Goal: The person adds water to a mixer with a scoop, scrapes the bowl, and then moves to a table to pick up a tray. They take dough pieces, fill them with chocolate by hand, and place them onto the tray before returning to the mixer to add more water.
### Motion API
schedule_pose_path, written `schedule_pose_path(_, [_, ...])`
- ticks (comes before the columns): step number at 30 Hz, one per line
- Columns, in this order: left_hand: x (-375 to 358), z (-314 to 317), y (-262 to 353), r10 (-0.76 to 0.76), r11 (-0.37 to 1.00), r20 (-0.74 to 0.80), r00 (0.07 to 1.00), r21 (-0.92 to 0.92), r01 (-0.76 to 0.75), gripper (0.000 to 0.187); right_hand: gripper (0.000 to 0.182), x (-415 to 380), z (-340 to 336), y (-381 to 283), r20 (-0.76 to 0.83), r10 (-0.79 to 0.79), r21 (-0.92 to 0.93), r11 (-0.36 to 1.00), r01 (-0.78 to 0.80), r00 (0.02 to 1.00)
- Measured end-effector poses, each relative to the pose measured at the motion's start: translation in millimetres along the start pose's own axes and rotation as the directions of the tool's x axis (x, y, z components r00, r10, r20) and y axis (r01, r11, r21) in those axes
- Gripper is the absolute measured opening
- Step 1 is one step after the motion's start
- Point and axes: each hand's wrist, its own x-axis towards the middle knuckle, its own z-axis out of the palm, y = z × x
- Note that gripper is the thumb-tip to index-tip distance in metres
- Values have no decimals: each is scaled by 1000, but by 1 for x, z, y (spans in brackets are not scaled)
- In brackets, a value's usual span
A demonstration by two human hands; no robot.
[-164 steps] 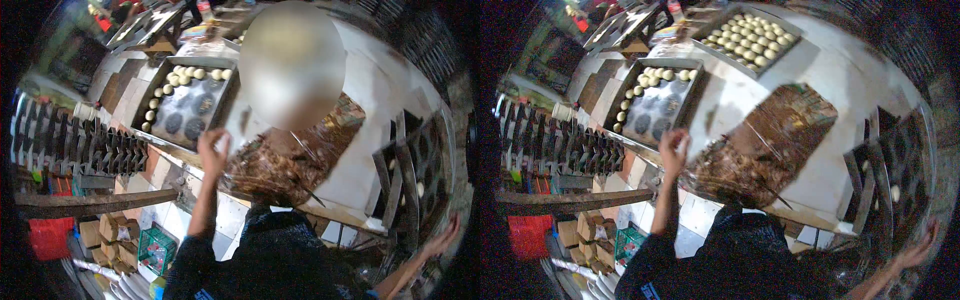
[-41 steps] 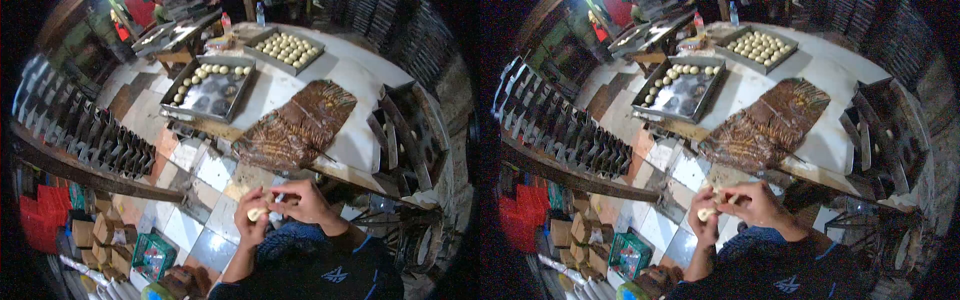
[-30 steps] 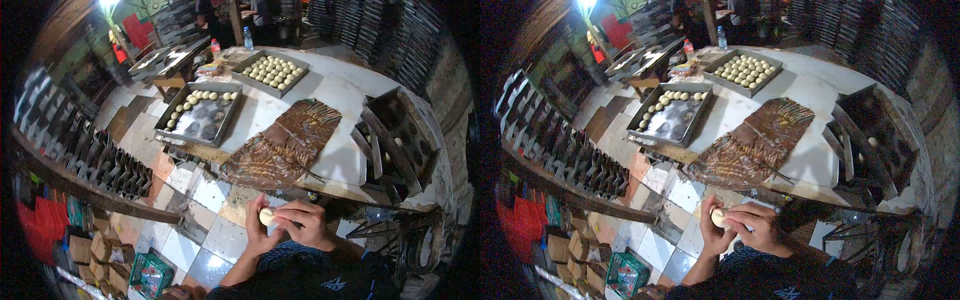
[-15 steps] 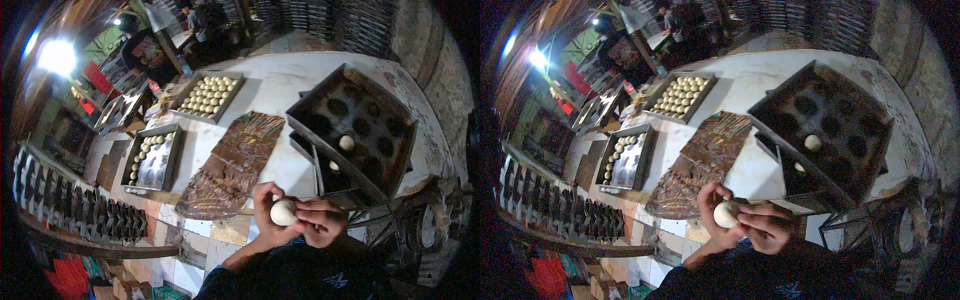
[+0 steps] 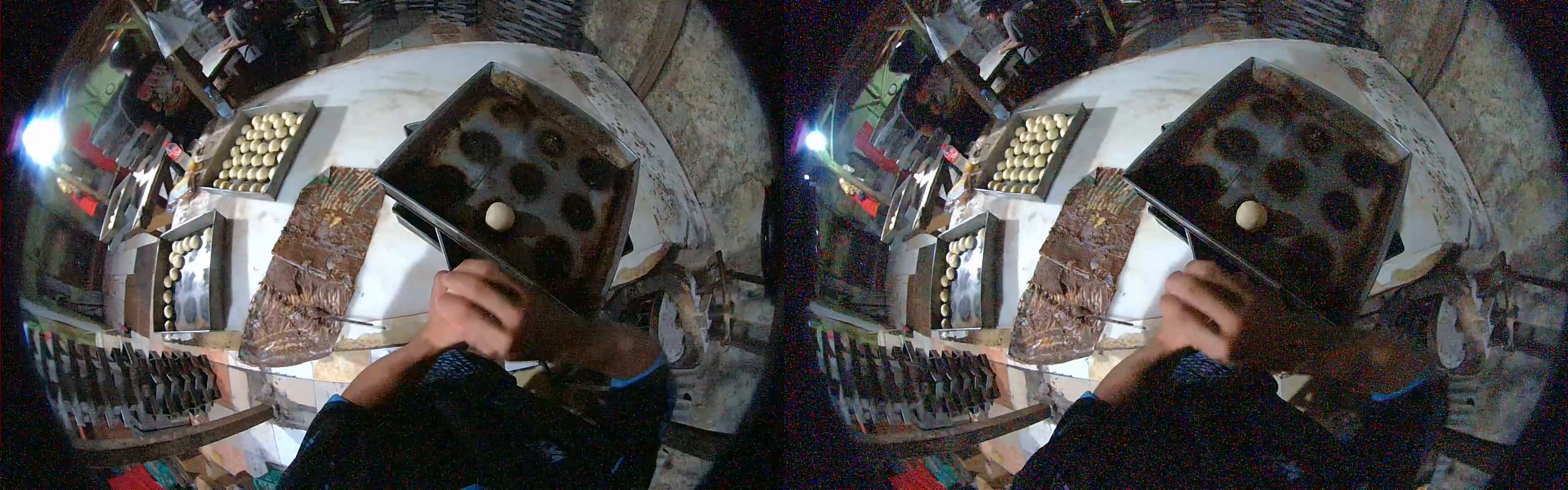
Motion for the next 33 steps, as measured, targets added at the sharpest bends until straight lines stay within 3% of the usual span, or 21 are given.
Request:
schedule_pose_path(4, [6, -21, -1, -159, 925, 14, 987, -348, 153, 33, 18, 29, 4, 50, 78, 256, 478, 839, -262, 963])
schedule_pose_path(6, [2, -53, 11, -335, 939, 44, 941, -66, 337, 44, 23, 44, 29, 94, -8, 370, 416, 846, -334, 929])
schedule_pose_path(8, [-9, -81, 18, -536, 829, -69, 841, -231, 509, 47, 27, 67, 52, 126, -57, 448, 246, 873, -422, 892])
schedule_pose_path(10, [-33, -114, 13, -487, 856, -213, 847, -310, 414, 43, 26, 52, 87, 162, 167, 288, -16, 957, -289, 943])
schedule_pose_path(12, [-66, -158, 11, -488, 867, -331, 808, -296, 402, 37, 39, 35, 102, 172, 298, 343, -137, 939, -315, 891])
schedule_pose_path(13, [-87, -182, -5, -336, 941, -408, 849, -164, 294, 33, 52, 25, 106, 192, 456, 397, -235, 917, -322, 797])
schedule_pose_path(14, [-105, -201, -3, -501, 855, -444, 743, -391, 342, 26, 52, 22, 94, 198, 463, 405, -197, 914, -355, 788])
schedule_pose_path(15, [-129, -224, -15, -532, 846, -503, 681, -288, 448, 23, 52, 37, 82, 184, 477, 402, -141, 913, -384, 782])
schedule_pose_path(16, [-160, -250, -34, -552, 807, -569, 609, -183, 561, 20, 49, 78, 65, 145, 300, 421, -167, 907, -387, 856])
schedule_pose_path(17, [-192, -273, -49, -604, 778, -584, 542, -288, 558, 16, 48, 96, 58, 129, 137, 372, -296, 900, -321, 918])
schedule_pose_path(19, [-227, -332, -40, -569, 758, -660, 490, -191, 623, 21, 47, 108, 38, 98, -63, 408, -482, 787, -386, 911])
schedule_pose_path(20, [-224, -362, -25, -530, 766, -715, 456, -174, 619, 23, 45, 108, 32, 87, -206, 391, -365, 820, -442, 897])
schedule_pose_path(21, [-232, -401, -25, -362, 816, -826, 433, -56, 576, 26, 41, 100, 30, 71, -390, 429, -157, 841, -518, 815])
schedule_pose_path(22, [-242, -448, -33, -179, 843, -901, 395, 67, 534, 29, 36, 90, 17, 60, -362, 346, -330, 821, -466, 866])
schedule_pose_path(24, [-269, -564, -78, -339, 938, -934, 116, -326, 116, 36, 32, 80, 21, 42, -424, 315, -316, 827, -465, 849])
schedule_pose_path(26, [-293, -687, -131, -598, 781, -788, -147, -614, 117, 45, 26, 97, 48, 12, -392, 352, -306, 821, -481, 850])
schedule_pose_path(28, [-304, -770, -173, -468, 792, -796, -385, -570, 216, 50, 23, 118, 67, -20, -288, 372, -410, 785, -465, 882])
schedule_pose_path(30, [-284, -790, -159, -190, 711, -799, -570, -513, 481, 53, 21, 124, 73, -38, -188, 396, -521, 735, -433, 899])
schedule_pose_path(31, [-289, -799, -158, -205, 669, -849, -486, -484, 564, 55, 18, 120, 73, -45, -166, 459, -452, 751, -481, 873])
schedule_pose_path(32, [-289, -811, -163, -214, 676, -850, -482, -485, 555, 55, 15, 117, 72, -49, -133, 525, -378, 757, -533, 840])
schedule_pose_path(33, [-294, -827, -178, -239, 784, -663, -709, -563, 261, 57, 15, 121, 74, -56, -139, 529, -383, 751, -538, 837])
